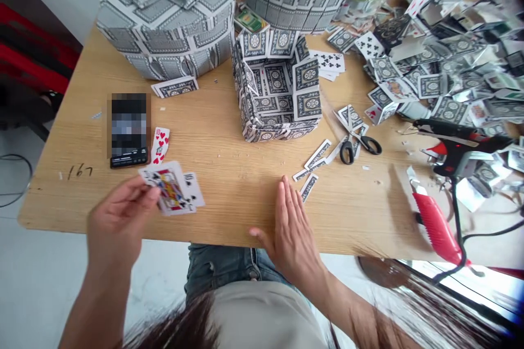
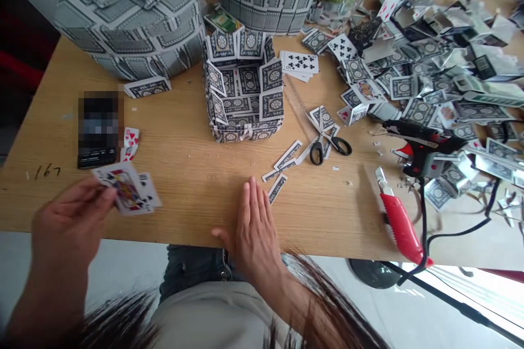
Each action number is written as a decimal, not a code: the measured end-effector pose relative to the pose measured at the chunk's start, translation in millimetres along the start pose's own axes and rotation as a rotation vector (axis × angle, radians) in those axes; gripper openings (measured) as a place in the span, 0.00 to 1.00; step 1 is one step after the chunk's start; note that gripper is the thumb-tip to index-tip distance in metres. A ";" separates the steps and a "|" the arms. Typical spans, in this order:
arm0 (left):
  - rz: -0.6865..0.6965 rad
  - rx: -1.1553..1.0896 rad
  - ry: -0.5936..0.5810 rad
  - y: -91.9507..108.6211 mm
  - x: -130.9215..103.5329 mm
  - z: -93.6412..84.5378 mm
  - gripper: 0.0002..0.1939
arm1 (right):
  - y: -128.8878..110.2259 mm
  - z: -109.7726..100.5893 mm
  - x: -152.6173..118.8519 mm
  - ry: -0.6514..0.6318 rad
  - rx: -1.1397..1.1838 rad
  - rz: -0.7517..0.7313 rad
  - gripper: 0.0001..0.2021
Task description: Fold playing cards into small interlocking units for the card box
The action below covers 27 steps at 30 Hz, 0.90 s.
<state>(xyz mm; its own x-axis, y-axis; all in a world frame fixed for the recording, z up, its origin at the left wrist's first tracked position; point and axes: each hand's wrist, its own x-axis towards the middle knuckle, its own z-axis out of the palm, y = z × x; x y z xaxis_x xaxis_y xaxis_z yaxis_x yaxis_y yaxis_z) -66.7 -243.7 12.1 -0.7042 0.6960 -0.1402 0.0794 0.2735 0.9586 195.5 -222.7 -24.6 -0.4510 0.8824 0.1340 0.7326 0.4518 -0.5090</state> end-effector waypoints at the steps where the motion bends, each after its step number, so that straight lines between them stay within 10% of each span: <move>1: 0.038 0.006 0.060 1.6 3.7 -6.1 0.18 | -0.7 6.7 2.1 0.001 -0.097 0.005 0.47; 7: 0.078 0.043 0.037 13.6 1.3 -9.5 0.13 | -53.3 46.5 46.7 -0.136 -0.123 0.011 0.53; 12: 0.180 0.094 0.003 30.8 3.2 -4.9 0.21 | -87.9 49.6 62.3 -0.324 0.188 -0.517 0.34; 16: 0.193 0.130 -0.188 36.8 16.7 6.7 0.26 | -58.0 23.6 49.3 -0.264 0.280 -0.556 0.15; 21: 0.102 0.226 -0.731 28.2 34.5 57.9 0.17 | 10.0 -22.4 33.9 0.075 0.095 -0.300 0.14; 27: 0.181 0.328 -1.217 30.4 34.7 128.6 0.10 | 50.1 -42.9 38.9 0.045 -0.237 -0.717 0.16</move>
<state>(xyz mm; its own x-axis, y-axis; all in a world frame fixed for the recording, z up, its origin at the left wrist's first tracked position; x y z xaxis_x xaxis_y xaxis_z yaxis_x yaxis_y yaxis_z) 2.1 -125.8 4.5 0.4202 0.8503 -0.3170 0.3985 0.1409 0.9063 236.5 -160.1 -8.4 -0.8412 0.3636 0.4002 0.3596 0.9289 -0.0880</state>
